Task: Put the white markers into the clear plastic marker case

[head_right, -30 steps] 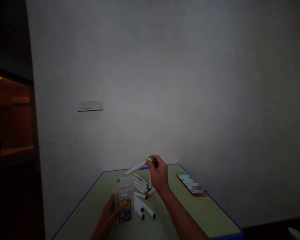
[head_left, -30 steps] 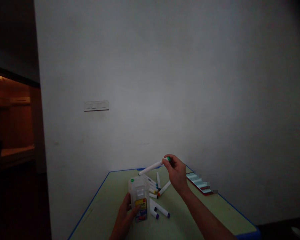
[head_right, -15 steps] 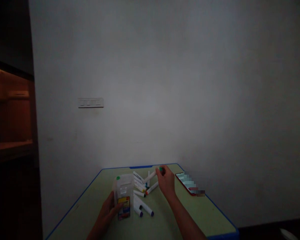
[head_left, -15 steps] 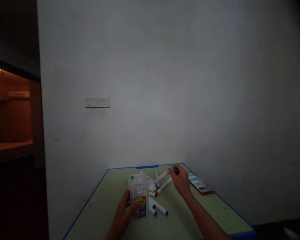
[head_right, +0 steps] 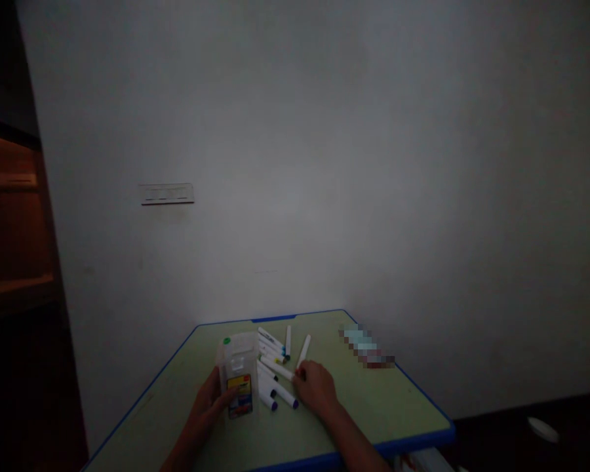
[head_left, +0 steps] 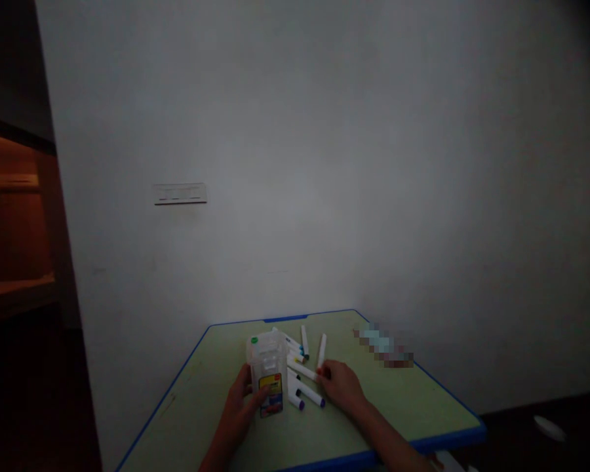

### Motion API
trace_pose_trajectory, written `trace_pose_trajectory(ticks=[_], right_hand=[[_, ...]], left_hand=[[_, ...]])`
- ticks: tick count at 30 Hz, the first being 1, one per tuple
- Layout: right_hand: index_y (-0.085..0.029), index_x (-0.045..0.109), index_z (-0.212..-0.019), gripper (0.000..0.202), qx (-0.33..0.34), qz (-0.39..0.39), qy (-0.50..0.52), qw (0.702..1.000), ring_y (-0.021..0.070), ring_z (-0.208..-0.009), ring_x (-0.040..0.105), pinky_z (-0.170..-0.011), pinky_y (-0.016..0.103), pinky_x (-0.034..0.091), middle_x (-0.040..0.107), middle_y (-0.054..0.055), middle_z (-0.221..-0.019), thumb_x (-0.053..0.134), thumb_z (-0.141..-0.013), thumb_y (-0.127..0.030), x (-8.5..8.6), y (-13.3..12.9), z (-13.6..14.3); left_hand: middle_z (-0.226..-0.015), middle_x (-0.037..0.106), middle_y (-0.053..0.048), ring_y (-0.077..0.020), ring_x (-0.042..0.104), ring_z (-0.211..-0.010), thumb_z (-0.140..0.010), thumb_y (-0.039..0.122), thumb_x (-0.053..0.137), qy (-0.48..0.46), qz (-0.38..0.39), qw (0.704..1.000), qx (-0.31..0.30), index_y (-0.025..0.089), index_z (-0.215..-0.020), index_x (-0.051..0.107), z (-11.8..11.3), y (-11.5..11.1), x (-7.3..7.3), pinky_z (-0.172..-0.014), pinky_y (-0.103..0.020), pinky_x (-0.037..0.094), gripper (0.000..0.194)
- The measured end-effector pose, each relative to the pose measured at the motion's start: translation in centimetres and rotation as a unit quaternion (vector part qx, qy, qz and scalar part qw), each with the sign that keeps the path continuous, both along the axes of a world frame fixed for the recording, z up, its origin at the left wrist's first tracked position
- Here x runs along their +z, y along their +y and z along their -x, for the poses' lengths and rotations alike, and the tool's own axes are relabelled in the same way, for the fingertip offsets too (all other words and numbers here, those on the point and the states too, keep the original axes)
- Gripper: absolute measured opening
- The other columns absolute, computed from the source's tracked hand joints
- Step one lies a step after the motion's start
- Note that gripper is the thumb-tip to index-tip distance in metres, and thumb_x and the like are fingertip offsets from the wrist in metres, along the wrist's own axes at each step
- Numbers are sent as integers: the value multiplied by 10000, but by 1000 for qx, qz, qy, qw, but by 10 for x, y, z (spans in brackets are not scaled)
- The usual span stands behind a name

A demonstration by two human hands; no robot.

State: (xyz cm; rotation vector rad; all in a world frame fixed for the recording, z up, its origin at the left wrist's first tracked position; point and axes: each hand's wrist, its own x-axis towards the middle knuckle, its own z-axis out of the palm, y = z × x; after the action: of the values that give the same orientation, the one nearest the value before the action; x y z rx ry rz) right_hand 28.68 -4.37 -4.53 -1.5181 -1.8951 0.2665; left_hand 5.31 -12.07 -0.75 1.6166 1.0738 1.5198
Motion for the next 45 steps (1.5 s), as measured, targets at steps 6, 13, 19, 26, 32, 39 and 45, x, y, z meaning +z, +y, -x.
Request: trace_pose_trajectory(ticks=[6, 13, 19, 26, 32, 39, 45], right_hand=[[-175, 603, -775, 116, 7, -39, 4, 999, 166, -766, 556, -667, 239, 356, 608, 45, -812, 491, -764, -203, 1, -2, 0], [-173, 587, -727, 119, 23, -77, 43, 996, 161, -746, 540, -689, 236, 365, 588, 38, -777, 477, -771, -179, -3, 2, -2], [-176, 623, -759, 139, 89, -92, 39, 991, 152, -772, 539, -727, 224, 384, 589, 34, -793, 489, -753, -138, 8, -9, 3], [-184, 672, -768, 114, 158, -64, -64, 983, 184, -894, 530, -784, 250, 384, 606, 56, -891, 583, -698, -193, 23, -19, 32], [-167, 670, -768, 133, 130, -44, -106, 985, 200, -894, 505, -772, 267, 379, 574, 71, -900, 586, -690, -237, 22, -17, 42], [-154, 627, -759, 111, 130, -75, -72, 986, 196, -906, 481, -802, 274, 367, 544, 63, -925, 569, -664, -169, 13, -18, 39], [-158, 592, -744, 121, 112, -112, 7, 987, 178, -885, 490, -798, 249, 374, 555, 59, -876, 505, -697, -88, 14, -14, 35]], left_hand=[[-1132, 594, -121, -284, 581, -993, -733, 388, 613, 16, -7, 1000, -21, 156, -1144, 467, 3, 5, -4, -838, -379, 469, 494], [-1125, 596, -115, -276, 581, -987, -760, 364, 594, 33, -2, 999, -27, 161, -1138, 446, 5, 7, -4, -841, -387, 467, 454], [-1144, 594, -100, -274, 574, -1011, -745, 378, 606, 19, -1, 1000, -21, 172, -1147, 453, 2, 5, -1, -846, -366, 472, 477], [-1088, 614, -92, -267, 579, -992, -766, 359, 600, 25, -1, 999, -26, 175, -1123, 464, 3, 5, -1, -841, -371, 475, 424], [-1076, 616, -96, -284, 584, -984, -744, 390, 618, 24, -2, 1000, -10, 167, -1101, 484, 1, 5, -1, -826, -372, 482, 441], [-1123, 597, -119, -285, 582, -990, -742, 381, 620, 8, -3, 1000, -12, 152, -1123, 470, 1, 6, -5, -826, -378, 481, 469], [-1091, 617, -106, -283, 589, -980, -721, 398, 632, 0, 8, 1000, 1, 160, -1106, 485, 0, 6, -3, -818, -375, 486, 475]])
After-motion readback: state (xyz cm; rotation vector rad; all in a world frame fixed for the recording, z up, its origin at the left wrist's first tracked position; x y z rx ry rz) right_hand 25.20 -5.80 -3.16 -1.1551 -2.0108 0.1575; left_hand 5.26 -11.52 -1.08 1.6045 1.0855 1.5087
